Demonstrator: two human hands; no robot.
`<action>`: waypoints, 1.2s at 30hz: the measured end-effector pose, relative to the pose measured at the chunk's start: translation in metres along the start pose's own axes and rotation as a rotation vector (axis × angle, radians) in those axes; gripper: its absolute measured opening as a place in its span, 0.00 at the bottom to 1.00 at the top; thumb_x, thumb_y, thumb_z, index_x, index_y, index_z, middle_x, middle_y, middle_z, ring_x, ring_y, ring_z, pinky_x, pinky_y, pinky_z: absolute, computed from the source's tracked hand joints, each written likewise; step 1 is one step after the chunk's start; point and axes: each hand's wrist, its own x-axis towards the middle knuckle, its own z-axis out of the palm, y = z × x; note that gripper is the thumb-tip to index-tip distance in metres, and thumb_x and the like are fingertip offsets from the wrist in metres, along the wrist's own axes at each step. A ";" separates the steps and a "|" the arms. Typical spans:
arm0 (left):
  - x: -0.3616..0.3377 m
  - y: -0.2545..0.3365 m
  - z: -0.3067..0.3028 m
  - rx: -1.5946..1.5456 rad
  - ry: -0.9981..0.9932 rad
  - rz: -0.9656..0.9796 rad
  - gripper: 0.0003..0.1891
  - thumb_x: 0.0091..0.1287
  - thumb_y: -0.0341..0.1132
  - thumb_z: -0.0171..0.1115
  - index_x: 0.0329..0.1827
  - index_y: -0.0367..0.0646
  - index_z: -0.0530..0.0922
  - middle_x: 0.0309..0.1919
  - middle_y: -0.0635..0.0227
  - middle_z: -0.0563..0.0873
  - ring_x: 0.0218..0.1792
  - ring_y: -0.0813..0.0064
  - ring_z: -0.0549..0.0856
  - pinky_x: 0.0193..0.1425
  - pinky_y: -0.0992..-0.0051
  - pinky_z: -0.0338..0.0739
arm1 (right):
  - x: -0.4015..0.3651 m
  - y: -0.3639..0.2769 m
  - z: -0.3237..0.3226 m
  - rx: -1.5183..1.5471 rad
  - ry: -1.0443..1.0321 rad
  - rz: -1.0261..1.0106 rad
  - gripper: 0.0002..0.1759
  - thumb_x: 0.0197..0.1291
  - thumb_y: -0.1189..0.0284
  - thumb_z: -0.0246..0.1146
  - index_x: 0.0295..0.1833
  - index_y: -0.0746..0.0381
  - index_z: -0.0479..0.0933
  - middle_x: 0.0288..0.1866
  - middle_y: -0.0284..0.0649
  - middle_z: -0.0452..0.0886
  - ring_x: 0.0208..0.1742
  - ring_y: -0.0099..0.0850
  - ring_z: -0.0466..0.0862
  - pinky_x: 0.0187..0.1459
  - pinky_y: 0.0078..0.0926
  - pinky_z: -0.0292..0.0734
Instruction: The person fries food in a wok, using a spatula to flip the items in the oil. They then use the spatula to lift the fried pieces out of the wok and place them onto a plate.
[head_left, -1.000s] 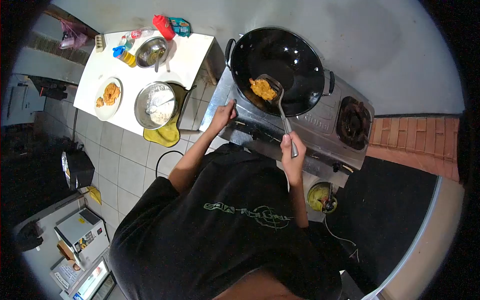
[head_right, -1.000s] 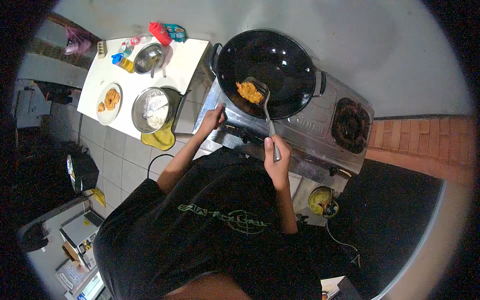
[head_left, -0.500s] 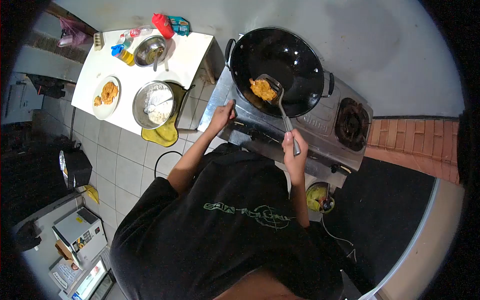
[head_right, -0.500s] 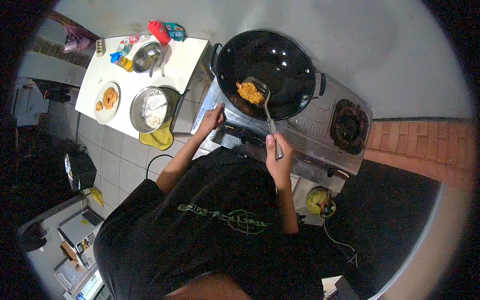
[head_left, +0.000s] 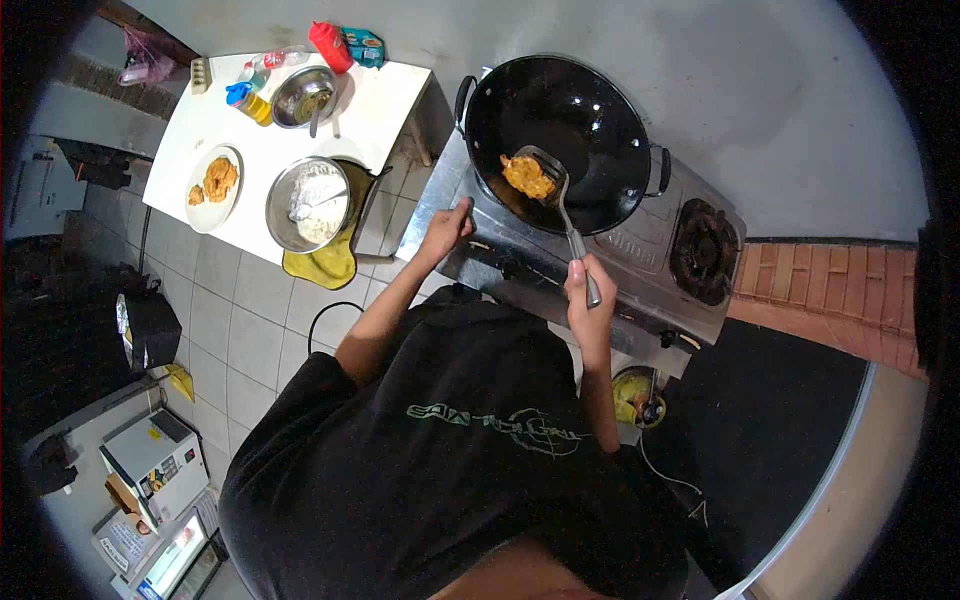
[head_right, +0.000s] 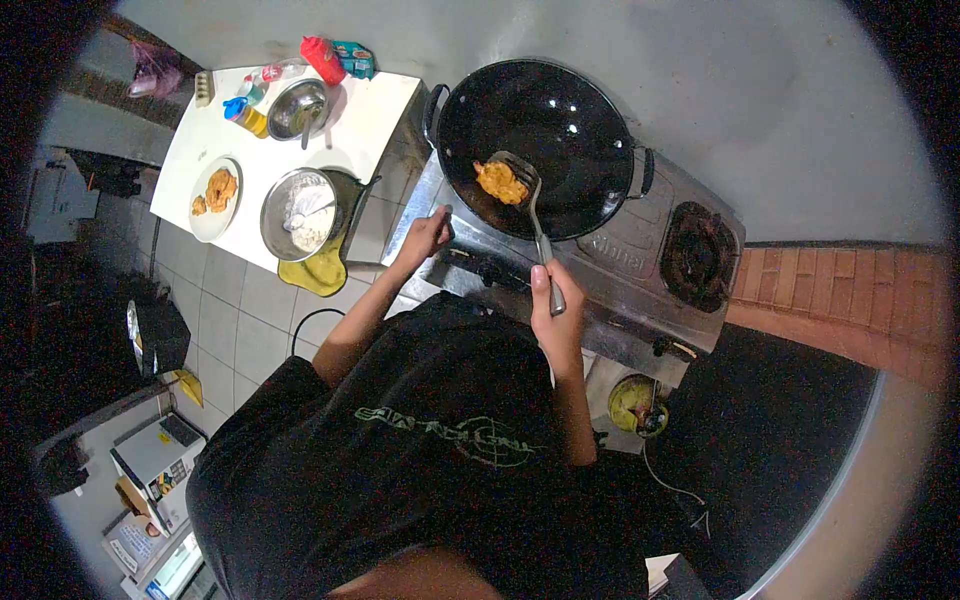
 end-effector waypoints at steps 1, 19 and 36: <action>0.000 -0.001 0.000 -0.005 -0.002 0.002 0.35 0.76 0.58 0.45 0.11 0.44 0.68 0.11 0.78 0.68 0.16 0.83 0.65 0.24 0.76 0.57 | 0.000 -0.001 0.000 0.015 -0.005 0.024 0.19 0.73 0.64 0.55 0.29 0.63 0.67 0.21 0.31 0.62 0.26 0.19 0.63 0.28 0.23 0.59; -0.001 0.005 0.000 0.031 0.001 -0.011 0.36 0.76 0.59 0.45 0.11 0.43 0.68 0.11 0.76 0.69 0.17 0.82 0.65 0.25 0.77 0.59 | -0.024 0.022 -0.007 -0.092 0.014 -0.225 0.19 0.71 0.63 0.55 0.31 0.66 0.70 0.22 0.42 0.65 0.24 0.35 0.69 0.29 0.32 0.63; -0.002 0.006 0.001 0.021 0.004 -0.020 0.37 0.76 0.59 0.44 0.10 0.43 0.67 0.10 0.76 0.68 0.15 0.83 0.65 0.24 0.76 0.57 | -0.021 0.015 -0.010 -0.017 0.002 -0.194 0.17 0.72 0.66 0.54 0.31 0.67 0.70 0.23 0.39 0.64 0.24 0.31 0.66 0.29 0.30 0.61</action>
